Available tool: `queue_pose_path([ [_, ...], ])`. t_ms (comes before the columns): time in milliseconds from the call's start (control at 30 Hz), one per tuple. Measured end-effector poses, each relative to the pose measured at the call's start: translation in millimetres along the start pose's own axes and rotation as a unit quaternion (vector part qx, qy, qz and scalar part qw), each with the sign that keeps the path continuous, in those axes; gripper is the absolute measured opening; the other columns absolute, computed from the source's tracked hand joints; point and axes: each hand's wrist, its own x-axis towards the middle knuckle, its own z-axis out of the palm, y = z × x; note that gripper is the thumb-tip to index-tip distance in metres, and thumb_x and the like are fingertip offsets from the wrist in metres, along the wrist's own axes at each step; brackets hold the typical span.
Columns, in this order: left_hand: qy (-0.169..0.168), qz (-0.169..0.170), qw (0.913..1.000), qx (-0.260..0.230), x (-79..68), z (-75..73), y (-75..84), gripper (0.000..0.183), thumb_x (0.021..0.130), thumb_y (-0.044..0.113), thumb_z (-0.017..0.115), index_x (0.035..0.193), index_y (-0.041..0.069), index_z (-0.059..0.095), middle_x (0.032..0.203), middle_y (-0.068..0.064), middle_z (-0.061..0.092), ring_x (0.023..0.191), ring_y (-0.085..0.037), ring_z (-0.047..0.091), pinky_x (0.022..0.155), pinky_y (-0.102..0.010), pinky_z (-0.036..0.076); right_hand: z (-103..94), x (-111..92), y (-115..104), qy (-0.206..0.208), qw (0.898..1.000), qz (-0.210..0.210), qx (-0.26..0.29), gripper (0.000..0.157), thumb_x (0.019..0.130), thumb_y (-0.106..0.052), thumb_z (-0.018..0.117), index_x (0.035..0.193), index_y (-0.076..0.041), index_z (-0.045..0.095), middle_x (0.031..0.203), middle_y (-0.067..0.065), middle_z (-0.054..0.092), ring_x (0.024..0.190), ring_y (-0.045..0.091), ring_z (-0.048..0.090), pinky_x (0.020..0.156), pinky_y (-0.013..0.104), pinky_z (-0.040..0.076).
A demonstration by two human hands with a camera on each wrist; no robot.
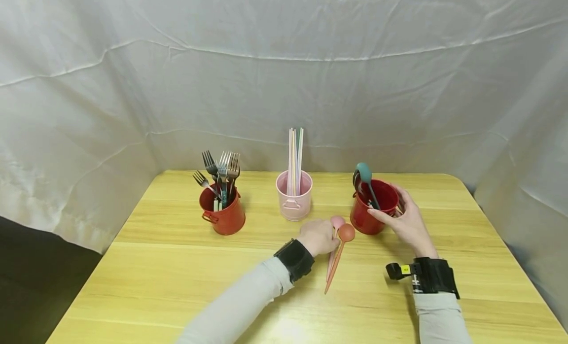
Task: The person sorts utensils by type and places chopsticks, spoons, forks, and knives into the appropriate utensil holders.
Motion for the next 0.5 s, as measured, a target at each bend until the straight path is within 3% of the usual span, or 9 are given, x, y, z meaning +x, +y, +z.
queue_pose_path([
  [133, 0.013, 0.006, 0.9999, -0.006, 0.0, 0.4, 3.8, 0.023, 0.087, 0.030, 0.074, 0.107, 0.036, 0.066, 0.095, 0.011, 0.073, 0.085, -0.010, 0.064, 0.063, -0.030, 0.045, 0.0, -0.1, 0.4, 0.000, 1.000, 0.000, -0.001, 0.083, 0.093, -0.029, 0.073, 0.159, -0.015, 0.025, 0.152, 0.020, 0.040, 0.128, 0.019, 0.045, 0.086, -0.002, 0.040],
  [300, 0.018, -0.003, 0.9998, 0.005, 0.2, 0.0, 6.4, 0.021, 0.085, 0.032, 0.075, 0.104, 0.036, 0.067, 0.092, 0.010, 0.071, 0.083, -0.011, 0.062, 0.063, -0.028, 0.044, -0.3, -0.3, 0.2, 0.000, 1.000, 0.003, -0.006, 0.083, 0.094, -0.030, 0.072, 0.159, -0.015, 0.024, 0.153, 0.020, 0.040, 0.126, 0.015, 0.044, 0.086, -0.002, 0.040],
  [500, 0.017, -0.011, 0.9997, 0.013, 2.3, 0.1, 8.6, 0.023, 0.085, 0.034, 0.077, 0.105, 0.035, 0.068, 0.092, 0.009, 0.071, 0.082, -0.011, 0.062, 0.064, -0.027, 0.045, -0.4, -0.6, -1.8, -0.004, 1.000, 0.007, -0.005, 0.083, 0.094, -0.031, 0.072, 0.160, -0.015, 0.023, 0.154, 0.021, 0.039, 0.132, 0.030, 0.042, 0.085, -0.002, 0.040],
])
